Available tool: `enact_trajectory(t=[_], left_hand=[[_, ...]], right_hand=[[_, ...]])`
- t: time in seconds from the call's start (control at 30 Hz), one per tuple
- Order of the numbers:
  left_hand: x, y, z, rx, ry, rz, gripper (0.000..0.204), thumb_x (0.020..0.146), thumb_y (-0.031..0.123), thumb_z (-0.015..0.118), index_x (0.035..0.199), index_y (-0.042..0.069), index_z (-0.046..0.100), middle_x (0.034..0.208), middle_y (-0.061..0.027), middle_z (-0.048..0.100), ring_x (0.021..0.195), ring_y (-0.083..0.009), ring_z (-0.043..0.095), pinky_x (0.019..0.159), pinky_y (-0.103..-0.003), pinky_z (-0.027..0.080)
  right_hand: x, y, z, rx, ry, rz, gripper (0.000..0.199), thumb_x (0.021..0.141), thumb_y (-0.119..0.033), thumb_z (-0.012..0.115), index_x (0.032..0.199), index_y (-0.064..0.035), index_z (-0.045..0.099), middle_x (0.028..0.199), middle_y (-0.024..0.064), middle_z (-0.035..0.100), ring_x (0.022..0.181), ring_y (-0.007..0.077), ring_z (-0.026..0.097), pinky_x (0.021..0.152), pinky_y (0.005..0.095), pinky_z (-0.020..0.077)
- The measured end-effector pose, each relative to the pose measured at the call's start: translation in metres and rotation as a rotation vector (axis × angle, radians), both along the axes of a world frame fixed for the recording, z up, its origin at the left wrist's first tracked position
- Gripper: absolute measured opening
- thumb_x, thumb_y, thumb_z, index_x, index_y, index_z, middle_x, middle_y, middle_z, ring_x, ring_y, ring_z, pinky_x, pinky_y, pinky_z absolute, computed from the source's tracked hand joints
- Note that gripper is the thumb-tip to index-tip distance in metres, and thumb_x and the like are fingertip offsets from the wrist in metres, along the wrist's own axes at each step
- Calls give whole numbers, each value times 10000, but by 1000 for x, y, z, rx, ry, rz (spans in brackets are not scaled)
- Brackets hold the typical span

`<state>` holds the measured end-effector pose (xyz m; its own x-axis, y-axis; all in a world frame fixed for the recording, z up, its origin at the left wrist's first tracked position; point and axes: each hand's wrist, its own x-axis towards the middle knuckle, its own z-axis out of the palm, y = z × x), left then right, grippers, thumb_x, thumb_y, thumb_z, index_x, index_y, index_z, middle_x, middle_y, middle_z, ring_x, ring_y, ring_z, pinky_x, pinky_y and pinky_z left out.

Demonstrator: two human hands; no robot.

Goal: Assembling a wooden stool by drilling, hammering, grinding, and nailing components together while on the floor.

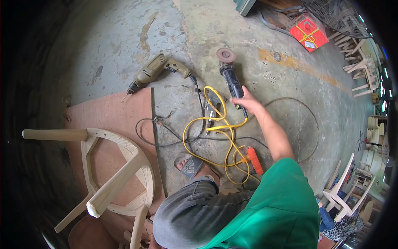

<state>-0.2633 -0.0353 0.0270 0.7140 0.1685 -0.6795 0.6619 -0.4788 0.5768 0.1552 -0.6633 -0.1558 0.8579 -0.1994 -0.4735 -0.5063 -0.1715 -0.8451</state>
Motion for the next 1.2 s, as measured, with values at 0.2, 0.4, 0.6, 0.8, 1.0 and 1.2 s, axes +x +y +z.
enact_trajectory(t=[0.2, 0.4, 0.6, 0.8, 1.0, 1.2], left_hand=[[9, -4, 8, -32, 16, -28, 484, 917, 239, 586, 1304, -39, 501, 1088, -189, 643, 937, -259, 642, 758, -361, 516], [33, -19, 31, -66, 50, -37, 431, 957, 189, 606, 1320, -18, 498, 1124, -193, 654, 963, -250, 634, 790, -366, 503], [66, -58, 68, 6, 90, -60, 433, 928, 141, 639, 1296, -37, 496, 1074, -177, 666, 910, -229, 626, 804, -351, 509], [63, -63, 68, 203, -26, -171, 300, 876, 116, 647, 1116, -52, 585, 933, -142, 696, 810, -234, 689, 719, -337, 551], [50, -61, 66, 189, -65, -138, 262, 889, 65, 629, 1133, -18, 584, 939, -127, 694, 830, -197, 684, 737, -329, 550], [38, -61, 68, 174, 19, -99, 352, 860, 98, 614, 1200, 15, 575, 991, -164, 657, 887, -270, 673, 760, -365, 517]], right_hand=[[-15, -3, -7, -702, -152, 8, 575, 702, -256, 800, 1131, 15, 530, 1184, 230, 584, 1004, 418, 608, 886, 473, 488], [-16, 5, -6, -1073, -8, 283, 431, 862, -388, 655, 1111, -74, 496, 1092, 203, 590, 915, 409, 643, 801, 520, 508], [-8, 1, -7, -1163, 84, 368, 441, 906, -424, 588, 1195, -135, 423, 1121, 196, 568, 918, 392, 661, 780, 542, 513], [-1, -3, -4, -1154, 125, 395, 468, 909, -424, 588, 1214, -119, 407, 1136, 215, 561, 947, 418, 653, 800, 533, 527], [-2, -3, -4, -1131, 129, 405, 491, 909, -419, 593, 1220, -98, 388, 1143, 241, 563, 994, 453, 627, 841, 540, 518], [1, -4, -9, -1129, 168, 413, 475, 913, -424, 586, 1221, -122, 385, 1180, 215, 544, 1032, 424, 626, 854, 545, 511]])
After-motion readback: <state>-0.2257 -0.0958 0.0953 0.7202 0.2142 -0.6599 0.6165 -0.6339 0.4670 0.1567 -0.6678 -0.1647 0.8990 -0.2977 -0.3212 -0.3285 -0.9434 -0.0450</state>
